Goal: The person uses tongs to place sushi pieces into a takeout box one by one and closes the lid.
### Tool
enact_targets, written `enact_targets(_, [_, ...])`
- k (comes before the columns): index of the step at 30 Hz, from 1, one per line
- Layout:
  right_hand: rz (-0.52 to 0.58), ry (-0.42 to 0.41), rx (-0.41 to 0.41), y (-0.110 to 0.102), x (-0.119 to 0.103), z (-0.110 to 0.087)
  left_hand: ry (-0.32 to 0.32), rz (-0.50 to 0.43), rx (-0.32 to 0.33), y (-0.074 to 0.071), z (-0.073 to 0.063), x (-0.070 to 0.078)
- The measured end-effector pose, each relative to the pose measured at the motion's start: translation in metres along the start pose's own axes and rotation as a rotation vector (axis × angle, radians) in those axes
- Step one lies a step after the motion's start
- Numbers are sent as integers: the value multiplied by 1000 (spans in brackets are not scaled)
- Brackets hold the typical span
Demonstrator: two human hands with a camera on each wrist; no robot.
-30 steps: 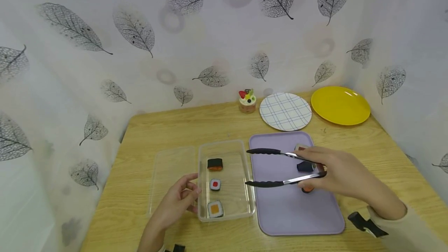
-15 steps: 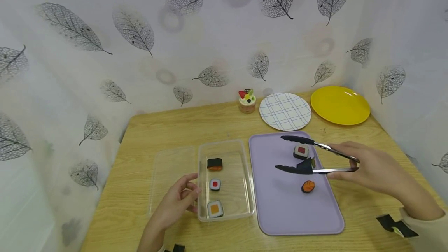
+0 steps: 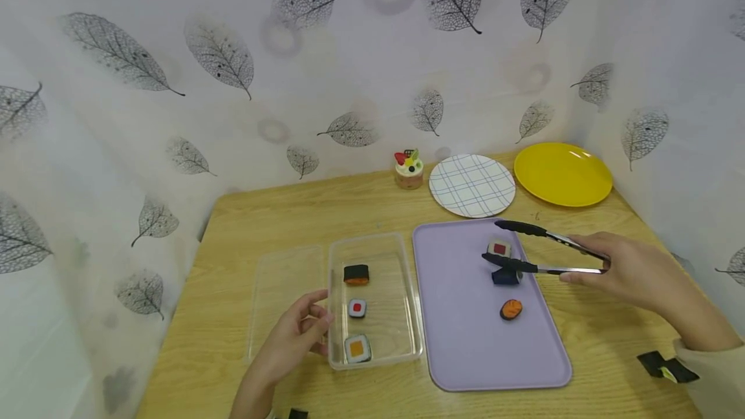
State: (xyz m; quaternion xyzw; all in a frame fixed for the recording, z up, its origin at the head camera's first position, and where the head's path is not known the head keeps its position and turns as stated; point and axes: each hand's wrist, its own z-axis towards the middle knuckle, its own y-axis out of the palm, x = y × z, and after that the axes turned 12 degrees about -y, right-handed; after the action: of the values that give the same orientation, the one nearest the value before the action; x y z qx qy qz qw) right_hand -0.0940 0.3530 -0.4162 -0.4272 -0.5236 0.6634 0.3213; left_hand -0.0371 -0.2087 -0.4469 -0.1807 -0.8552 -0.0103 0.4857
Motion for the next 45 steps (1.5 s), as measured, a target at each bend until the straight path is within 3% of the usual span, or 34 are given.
enact_targets(22, [-10,72,-197,-17,-9,17,4,-1,-12,0,0,-2])
enact_targets(45, [7,68,-99,-10,-17,17,17,3,-18,0,0,-2])
